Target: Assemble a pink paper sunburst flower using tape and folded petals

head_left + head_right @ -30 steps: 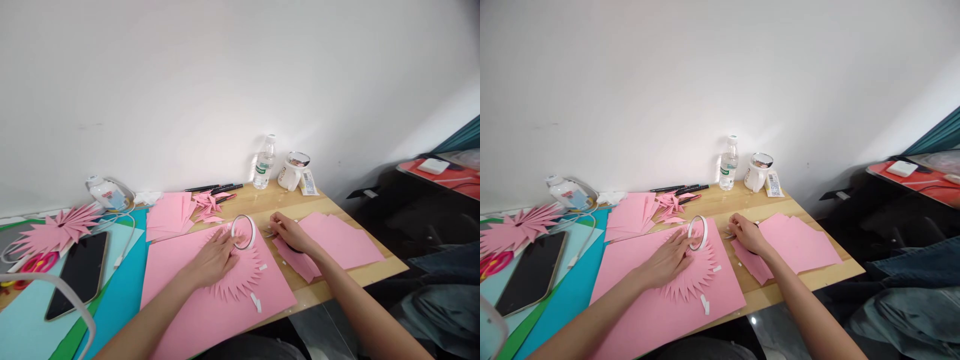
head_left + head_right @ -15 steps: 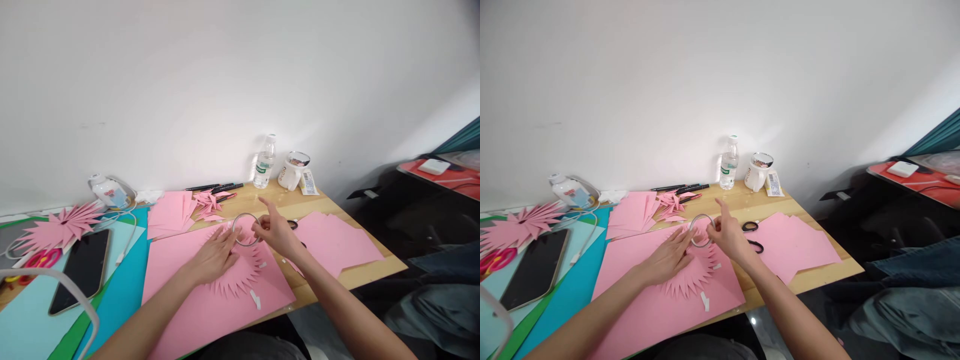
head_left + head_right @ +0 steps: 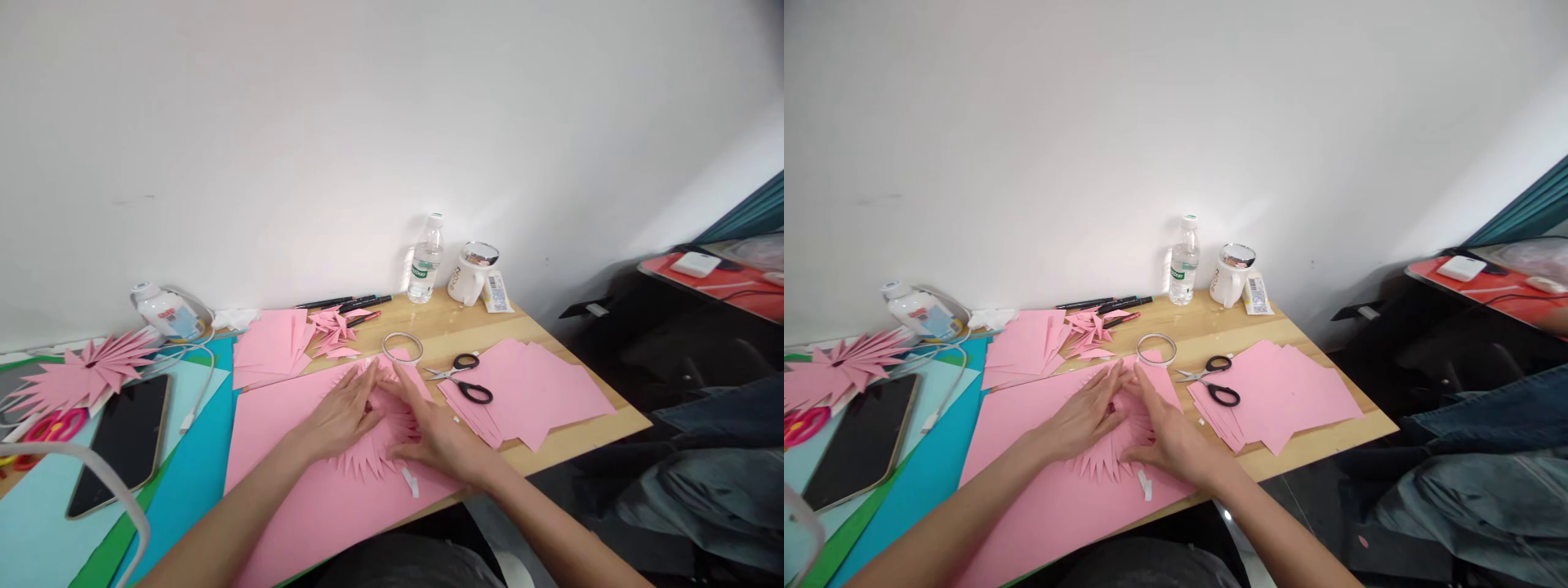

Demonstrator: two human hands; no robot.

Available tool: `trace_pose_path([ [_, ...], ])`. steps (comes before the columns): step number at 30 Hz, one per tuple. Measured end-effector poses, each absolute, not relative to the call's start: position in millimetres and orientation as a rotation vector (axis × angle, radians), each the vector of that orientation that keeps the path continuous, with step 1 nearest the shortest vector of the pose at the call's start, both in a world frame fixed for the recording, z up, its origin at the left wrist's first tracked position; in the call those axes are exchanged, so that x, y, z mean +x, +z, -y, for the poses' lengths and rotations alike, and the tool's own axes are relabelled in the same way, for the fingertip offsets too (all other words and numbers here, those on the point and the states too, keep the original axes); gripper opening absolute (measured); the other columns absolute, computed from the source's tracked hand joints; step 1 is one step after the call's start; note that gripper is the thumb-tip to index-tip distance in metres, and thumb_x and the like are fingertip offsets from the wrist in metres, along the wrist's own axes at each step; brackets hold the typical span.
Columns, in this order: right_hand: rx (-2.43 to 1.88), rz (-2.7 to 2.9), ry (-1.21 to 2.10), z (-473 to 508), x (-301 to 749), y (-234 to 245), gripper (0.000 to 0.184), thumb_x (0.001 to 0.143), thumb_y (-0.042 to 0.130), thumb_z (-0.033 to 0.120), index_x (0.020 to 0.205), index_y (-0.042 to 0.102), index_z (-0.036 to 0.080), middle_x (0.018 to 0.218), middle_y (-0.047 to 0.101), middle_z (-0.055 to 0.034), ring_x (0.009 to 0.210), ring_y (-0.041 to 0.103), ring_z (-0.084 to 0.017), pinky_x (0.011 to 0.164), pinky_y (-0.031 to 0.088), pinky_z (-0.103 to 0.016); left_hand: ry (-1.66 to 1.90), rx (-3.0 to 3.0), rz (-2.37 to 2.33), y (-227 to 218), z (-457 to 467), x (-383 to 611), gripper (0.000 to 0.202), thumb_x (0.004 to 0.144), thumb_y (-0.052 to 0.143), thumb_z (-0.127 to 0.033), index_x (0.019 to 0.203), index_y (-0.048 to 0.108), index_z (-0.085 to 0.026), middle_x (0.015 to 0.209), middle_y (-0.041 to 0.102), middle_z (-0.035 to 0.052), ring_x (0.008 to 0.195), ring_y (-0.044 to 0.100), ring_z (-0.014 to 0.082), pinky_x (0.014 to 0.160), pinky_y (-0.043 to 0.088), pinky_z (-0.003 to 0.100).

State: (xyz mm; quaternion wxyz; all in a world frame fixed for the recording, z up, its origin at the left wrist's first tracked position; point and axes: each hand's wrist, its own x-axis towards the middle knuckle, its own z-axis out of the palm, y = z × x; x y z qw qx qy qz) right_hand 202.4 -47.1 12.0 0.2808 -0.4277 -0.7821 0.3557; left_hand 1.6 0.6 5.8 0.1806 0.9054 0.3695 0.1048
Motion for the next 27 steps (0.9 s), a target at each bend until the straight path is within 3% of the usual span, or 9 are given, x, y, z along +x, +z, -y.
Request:
trace_pose_path([
  [5, -1.208, 2.120, 1.050, 52, 196, 10, 0.114, 0.071, 0.072, 0.015, 0.144, -0.015, 0.032, 0.150, 0.025, -0.0109, 0.137, 0.028, -0.024, 0.107, 0.033, -0.046, 0.283, 2.480, -1.062, 6, -1, 1, 0.061, 0.093, 0.035, -0.042, 0.145, 0.017, -0.016, 0.152, 0.022, 0.0142, 0.141, 0.013, 0.0258, 0.113, 0.017, 0.049],
  [10, -1.233, 2.121, 1.051, 51, 197, 11, 0.110, 0.073, 0.071, 0.018, 0.145, -0.011, 0.031, 0.149, 0.029, -0.0112, 0.136, 0.029, -0.024, 0.107, 0.032, -0.046, 0.389, 2.387, -1.012, -2, -2, -4, 0.078, 0.091, 0.038, -0.047, 0.146, -0.008, -0.017, 0.152, 0.022, 0.0170, 0.141, 0.014, 0.0254, 0.112, 0.020, 0.049],
  [12, -1.237, 2.116, 1.046, 51, 197, 10, 0.109, 0.072, 0.071, 0.018, 0.146, -0.009, 0.031, 0.148, 0.031, -0.0111, 0.136, 0.029, -0.023, 0.109, 0.030, -0.046, 0.462, 2.317, -0.985, -3, -2, -6, 0.076, 0.092, 0.036, -0.046, 0.145, -0.012, -0.021, 0.151, 0.024, 0.0160, 0.139, 0.022, 0.0243, 0.111, 0.023, 0.048],
  [14, -1.226, 2.117, 1.045, 52, 197, 9, 0.110, 0.072, 0.071, 0.017, 0.145, -0.010, 0.030, 0.148, 0.032, -0.0112, 0.136, 0.029, -0.022, 0.109, 0.029, -0.045, 0.535, 2.199, -0.996, -3, -1, -7, 0.066, 0.095, 0.031, -0.042, 0.144, -0.010, -0.026, 0.149, 0.030, 0.0144, 0.126, 0.044, 0.0223, 0.107, 0.031, 0.046],
  [16, -1.219, 2.114, 1.045, 52, 197, 7, 0.111, 0.073, 0.071, 0.017, 0.145, -0.012, 0.030, 0.147, 0.032, -0.0116, 0.136, 0.029, -0.022, 0.109, 0.029, -0.046, 0.660, 2.106, -1.048, -3, 0, -7, 0.055, 0.096, 0.029, -0.038, 0.143, 0.002, -0.027, 0.142, 0.040, 0.0132, 0.109, 0.057, 0.0191, 0.101, 0.038, 0.043],
  [18, -1.221, 2.113, 1.049, 52, 197, 6, 0.110, 0.073, 0.070, 0.018, 0.145, -0.012, 0.030, 0.147, 0.032, -0.0117, 0.136, 0.029, -0.022, 0.109, 0.029, -0.047, 0.838, 2.081, -1.136, -3, 0, -6, 0.043, 0.095, 0.031, -0.036, 0.135, 0.025, -0.023, 0.129, 0.051, 0.0115, 0.105, 0.058, 0.0188, 0.095, 0.042, 0.041],
  [21, -1.232, 2.105, 1.061, 52, 198, 5, 0.108, 0.074, 0.070, 0.020, 0.145, -0.010, 0.031, 0.147, 0.033, -0.0113, 0.136, 0.029, -0.023, 0.109, 0.028, -0.048, 1.019, 2.143, -1.284, -4, 1, -3, 0.022, 0.092, 0.037, -0.032, 0.103, 0.053, -0.020, 0.104, 0.062, 0.0081, 0.102, 0.057, 0.0208, 0.087, 0.046, 0.038],
  [24, -1.235, 2.096, 1.063, 53, 199, 5, 0.108, 0.074, 0.069, 0.022, 0.145, -0.011, 0.031, 0.147, 0.033, -0.0105, 0.136, 0.029, -0.023, 0.109, 0.029, -0.048, 0.967, 2.182, -1.321, -1, 2, -5, 0.025, 0.092, 0.039, -0.031, 0.080, 0.058, -0.020, 0.084, 0.064, 0.0051, 0.083, 0.060, 0.0190, 0.077, 0.048, 0.035],
  [27, -1.237, 2.092, 1.057, 53, 199, 3, 0.106, 0.075, 0.069, 0.024, 0.145, -0.011, 0.032, 0.147, 0.033, -0.0091, 0.136, 0.030, -0.022, 0.109, 0.030, -0.047, 0.856, 2.184, -1.204, 5, 2, -13, 0.028, 0.092, 0.040, -0.033, 0.081, 0.062, -0.020, 0.087, 0.067, 0.0047, 0.084, 0.061, 0.0178, 0.078, 0.049, 0.033],
])
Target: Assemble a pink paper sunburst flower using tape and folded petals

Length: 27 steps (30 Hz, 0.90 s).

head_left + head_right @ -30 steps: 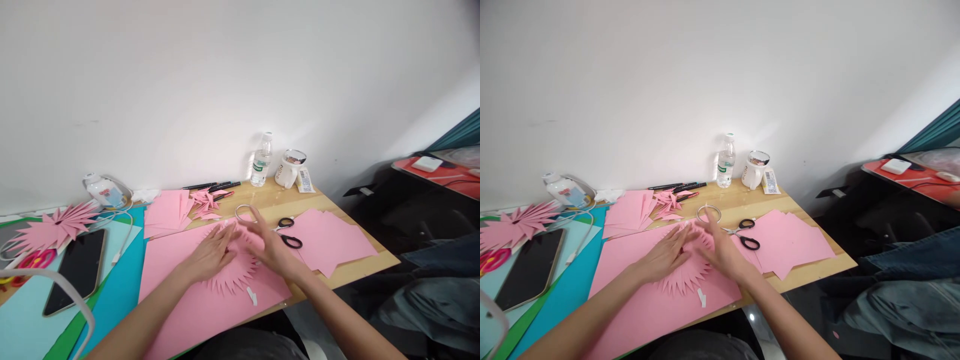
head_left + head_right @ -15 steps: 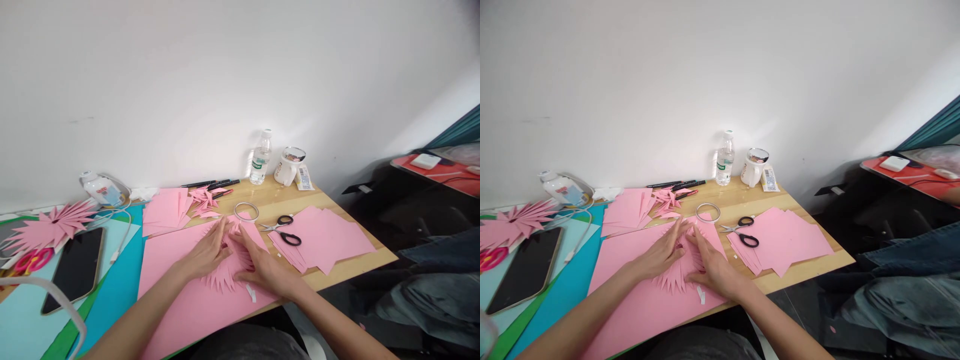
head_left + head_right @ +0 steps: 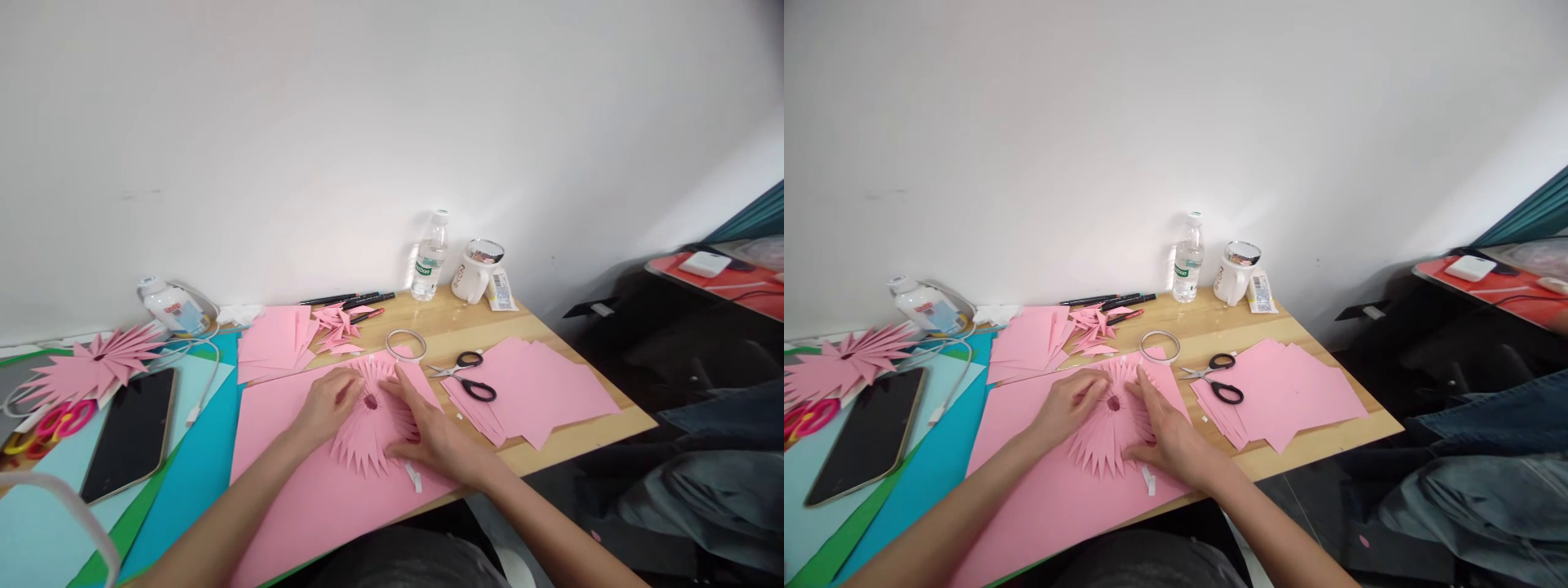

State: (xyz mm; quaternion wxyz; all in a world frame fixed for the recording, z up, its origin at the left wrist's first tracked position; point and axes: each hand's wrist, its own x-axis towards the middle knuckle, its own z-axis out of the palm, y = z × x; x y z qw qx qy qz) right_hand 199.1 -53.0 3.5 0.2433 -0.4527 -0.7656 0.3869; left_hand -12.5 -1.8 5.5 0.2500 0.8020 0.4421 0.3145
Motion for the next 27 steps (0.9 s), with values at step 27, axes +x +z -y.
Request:
trace_pose_path([
  [27, -1.191, 2.395, 0.712, 57, 203, 8, 0.118, 0.068, 0.075, 0.028, 0.145, -0.014, 0.027, 0.153, 0.014, -0.0114, 0.140, 0.007, -0.029, 0.112, 0.013, -0.054, 0.293, 2.646, -1.063, 17, 22, -30, 0.088, 0.075, 0.050, -0.067, 0.145, 0.020, -0.024, 0.150, 0.027, 0.0140, 0.139, 0.015, 0.0350, 0.108, 0.007, 0.063],
])
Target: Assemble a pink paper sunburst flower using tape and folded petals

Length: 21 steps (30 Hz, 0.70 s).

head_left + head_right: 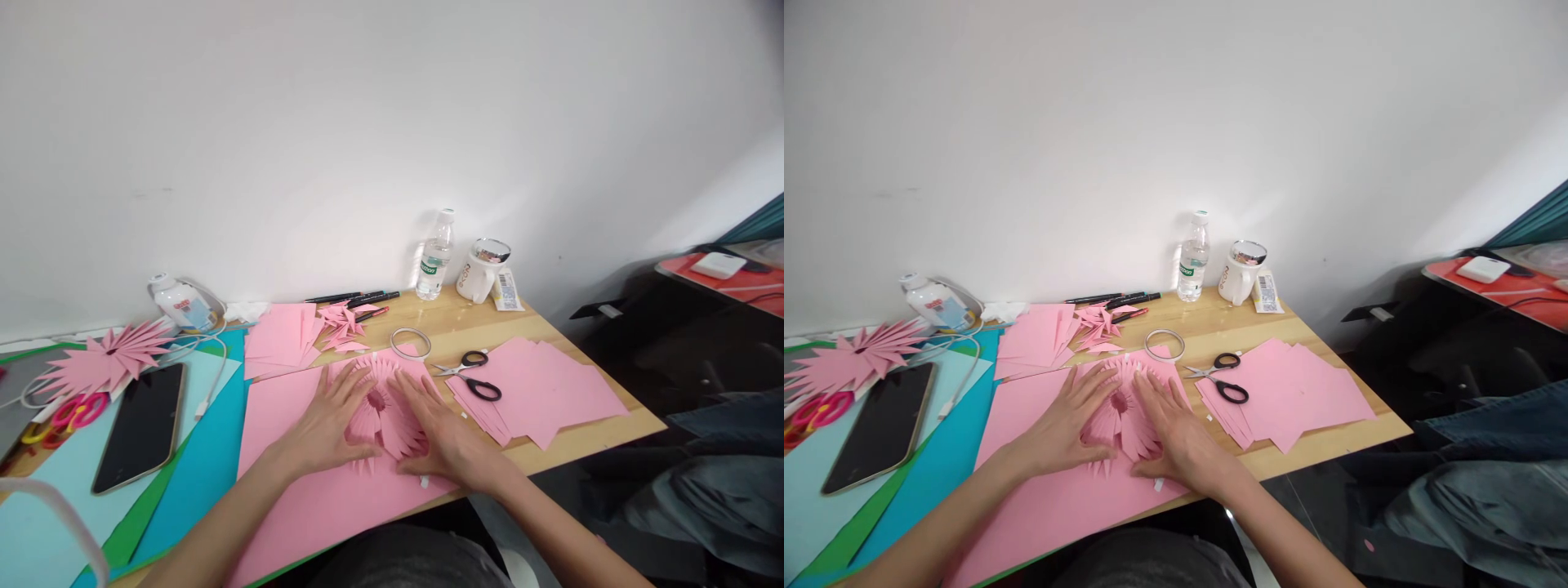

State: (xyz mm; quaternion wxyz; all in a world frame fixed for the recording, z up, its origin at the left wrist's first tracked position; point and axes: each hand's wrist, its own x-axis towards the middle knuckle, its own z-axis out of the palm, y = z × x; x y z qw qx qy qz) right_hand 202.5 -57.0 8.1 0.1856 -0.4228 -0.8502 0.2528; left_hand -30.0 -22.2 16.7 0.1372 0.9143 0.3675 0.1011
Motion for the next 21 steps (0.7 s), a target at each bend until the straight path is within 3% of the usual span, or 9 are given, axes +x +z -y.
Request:
trace_pose_path([
  [5, -1.192, 2.389, 0.736, 53, 209, 8, 0.114, 0.069, 0.073, 0.029, 0.145, -0.012, 0.030, 0.153, 0.013, -0.0093, 0.141, 0.006, -0.029, 0.111, 0.019, -0.053, 0.222, 2.625, -1.128, 19, 24, -25, 0.091, 0.076, 0.047, -0.068, 0.146, 0.017, -0.019, 0.151, 0.025, 0.0170, 0.139, 0.014, 0.0356, 0.108, 0.006, 0.062],
  [12, -1.105, 2.381, 0.706, 45, 211, 9, 0.110, 0.072, 0.072, 0.033, 0.146, -0.008, 0.029, 0.152, 0.021, -0.0097, 0.141, 0.011, -0.027, 0.112, 0.017, -0.051, 0.248, 2.552, -1.208, 16, 31, -24, 0.102, 0.074, 0.049, -0.069, 0.146, 0.005, -0.014, 0.152, 0.014, 0.0227, 0.140, 0.011, 0.0349, 0.110, 0.011, 0.059],
  [18, -1.150, 2.354, 0.784, 46, 205, 9, 0.098, 0.073, 0.070, 0.031, 0.147, 0.004, 0.029, 0.151, 0.022, -0.0094, 0.140, 0.019, -0.026, 0.108, 0.030, -0.047, 0.199, 2.514, -1.279, 11, 36, -22, 0.087, 0.077, 0.056, -0.053, 0.141, 0.022, -0.004, 0.149, 0.021, 0.0254, 0.139, 0.016, 0.0325, 0.111, 0.020, 0.053],
  [21, -1.192, 2.338, 0.827, 45, 204, 10, 0.095, 0.073, 0.069, 0.026, 0.147, 0.011, 0.027, 0.150, 0.026, -0.0103, 0.138, 0.025, -0.026, 0.106, 0.033, -0.046, 0.215, 2.512, -1.305, 12, 35, -21, 0.079, 0.078, 0.056, -0.048, 0.140, 0.027, -0.007, 0.148, 0.026, 0.0228, 0.138, 0.021, 0.0299, 0.111, 0.025, 0.050],
])
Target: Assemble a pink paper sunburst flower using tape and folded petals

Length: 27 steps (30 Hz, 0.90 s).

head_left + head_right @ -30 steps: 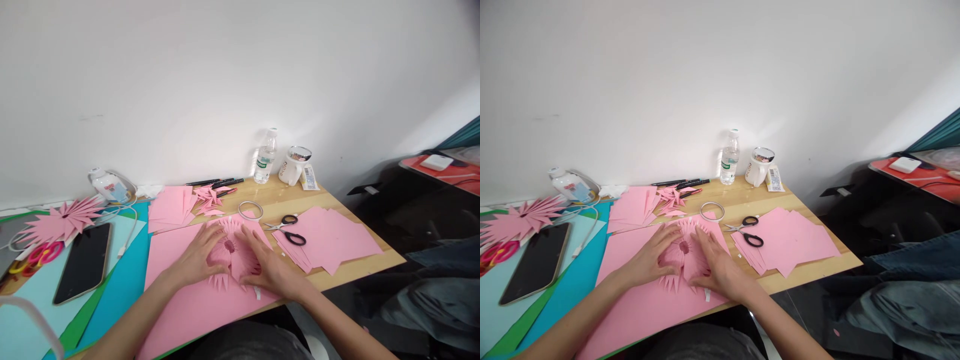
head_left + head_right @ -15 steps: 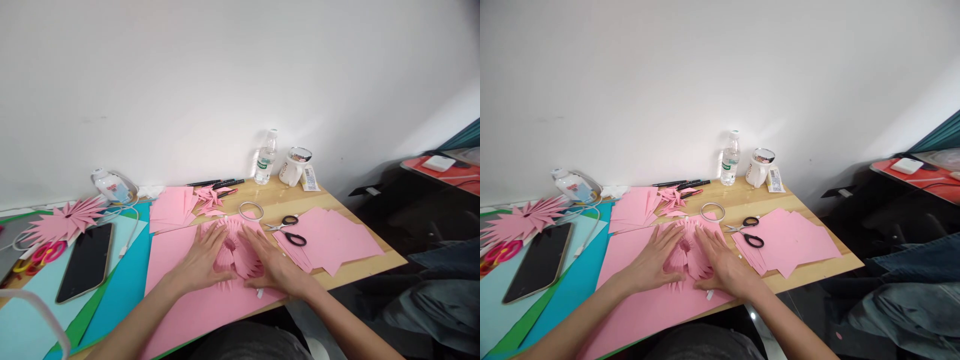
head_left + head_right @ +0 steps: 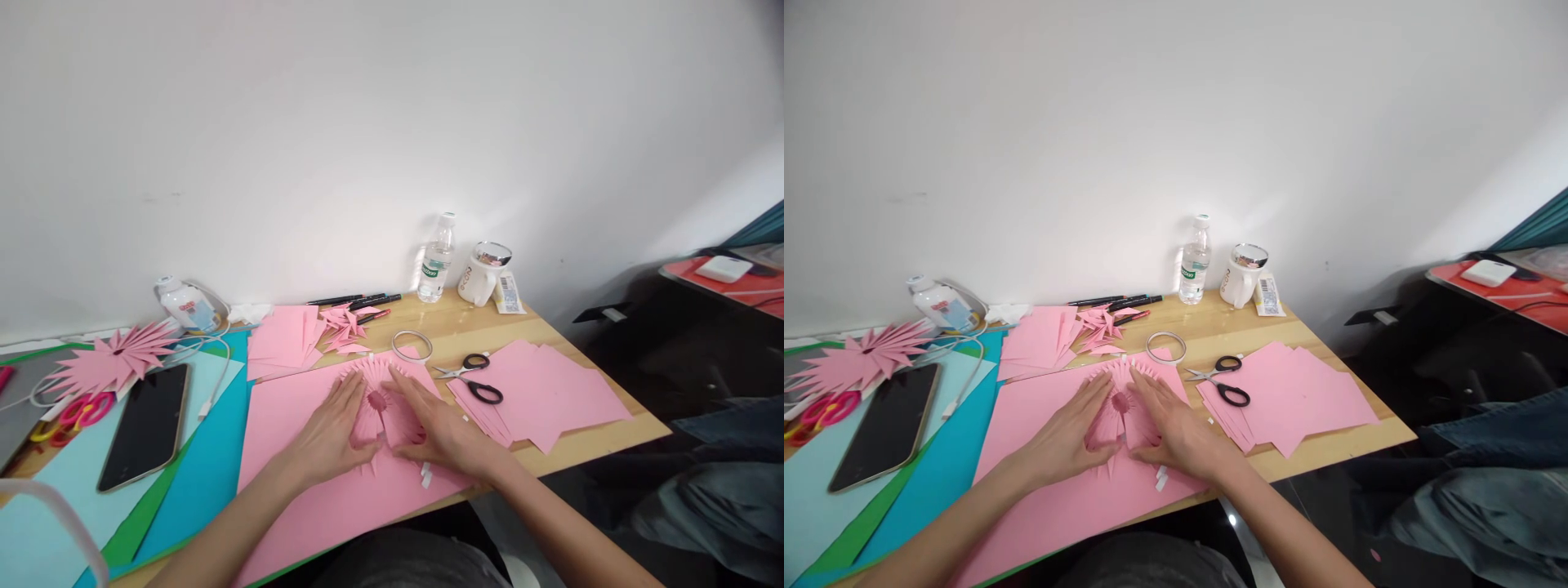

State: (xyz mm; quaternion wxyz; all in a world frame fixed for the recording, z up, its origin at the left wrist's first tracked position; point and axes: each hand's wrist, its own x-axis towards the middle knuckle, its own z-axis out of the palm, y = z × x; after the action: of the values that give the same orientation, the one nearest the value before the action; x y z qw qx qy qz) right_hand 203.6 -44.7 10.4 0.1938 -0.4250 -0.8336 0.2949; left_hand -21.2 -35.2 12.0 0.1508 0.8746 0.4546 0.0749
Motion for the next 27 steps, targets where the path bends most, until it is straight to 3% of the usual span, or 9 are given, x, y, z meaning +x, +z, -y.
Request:
trace_pose_path([
  [5, -1.196, 2.314, 0.841, 43, 203, 12, 0.090, 0.073, 0.069, 0.026, 0.146, 0.015, 0.028, 0.149, 0.027, -0.0096, 0.135, 0.030, -0.026, 0.105, 0.035, -0.045, 0.287, 2.512, -1.345, 11, 34, -20, 0.080, 0.078, 0.055, -0.054, 0.139, 0.029, -0.009, 0.147, 0.031, 0.0223, 0.137, 0.024, 0.0309, 0.110, 0.027, 0.051],
  [13, -1.118, 2.314, 0.777, 43, 202, 10, 0.099, 0.074, 0.069, 0.025, 0.147, 0.002, 0.031, 0.147, 0.033, -0.0096, 0.134, 0.031, -0.025, 0.103, 0.036, -0.046, 0.317, 2.583, -1.314, 4, 31, -19, 0.075, 0.078, 0.057, -0.045, 0.138, 0.031, -0.007, 0.146, 0.031, 0.0236, 0.137, 0.024, 0.0312, 0.109, 0.028, 0.052],
  [15, -1.118, 2.277, 0.782, 42, 202, 10, 0.092, 0.076, 0.066, 0.026, 0.146, 0.006, 0.032, 0.146, 0.033, -0.0091, 0.133, 0.033, -0.025, 0.103, 0.037, -0.046, 0.335, 2.601, -1.297, 2, 29, -21, 0.076, 0.079, 0.057, -0.046, 0.139, 0.030, -0.007, 0.146, 0.031, 0.0235, 0.137, 0.024, 0.0310, 0.109, 0.028, 0.051],
  [17, -1.105, 2.179, 0.760, 40, 201, 10, 0.076, 0.080, 0.061, 0.026, 0.144, 0.019, 0.031, 0.145, 0.033, -0.0088, 0.132, 0.034, -0.025, 0.103, 0.037, -0.045, 0.354, 2.613, -1.281, -1, 27, -23, 0.078, 0.079, 0.057, -0.048, 0.140, 0.028, -0.007, 0.147, 0.030, 0.0237, 0.137, 0.023, 0.0312, 0.110, 0.027, 0.052],
  [20, -1.055, 1.937, 0.745, 36, 202, 11, 0.035, 0.087, 0.053, 0.026, 0.122, 0.049, 0.025, 0.136, 0.043, -0.0093, 0.127, 0.040, -0.023, 0.103, 0.036, -0.042, 0.406, 2.633, -1.259, -3, 25, -27, 0.082, 0.080, 0.055, -0.051, 0.142, 0.022, -0.009, 0.147, 0.029, 0.0229, 0.138, 0.023, 0.0308, 0.110, 0.024, 0.052],
  [22, -1.043, 1.810, 0.828, 34, 204, 14, 0.012, 0.089, 0.049, 0.027, 0.096, 0.057, 0.021, 0.121, 0.054, -0.0092, 0.117, 0.049, -0.021, 0.096, 0.041, -0.038, 0.460, 2.653, -1.229, -2, 24, -28, 0.082, 0.081, 0.055, -0.050, 0.144, 0.017, -0.013, 0.148, 0.028, 0.0215, 0.138, 0.022, 0.0302, 0.111, 0.022, 0.054],
  [24, -1.048, 1.780, 0.949, 33, 205, 18, 0.015, 0.090, 0.048, 0.027, 0.079, 0.055, 0.019, 0.106, 0.059, -0.0080, 0.104, 0.056, -0.019, 0.087, 0.045, -0.034, 0.531, 2.674, -1.178, 4, 25, -26, 0.078, 0.081, 0.057, -0.046, 0.143, 0.020, -0.015, 0.148, 0.030, 0.0199, 0.138, 0.022, 0.0297, 0.110, 0.022, 0.055],
  [27, -1.041, 1.865, 1.047, 34, 207, 24, 0.018, 0.090, 0.049, 0.026, 0.074, 0.054, 0.018, 0.096, 0.059, -0.0061, 0.096, 0.057, -0.017, 0.081, 0.046, -0.030, 0.643, 2.683, -1.115, 15, 31, -19, 0.054, 0.081, 0.061, -0.034, 0.128, 0.042, -0.016, 0.138, 0.044, 0.0168, 0.138, 0.025, 0.0300, 0.110, 0.021, 0.056],
])
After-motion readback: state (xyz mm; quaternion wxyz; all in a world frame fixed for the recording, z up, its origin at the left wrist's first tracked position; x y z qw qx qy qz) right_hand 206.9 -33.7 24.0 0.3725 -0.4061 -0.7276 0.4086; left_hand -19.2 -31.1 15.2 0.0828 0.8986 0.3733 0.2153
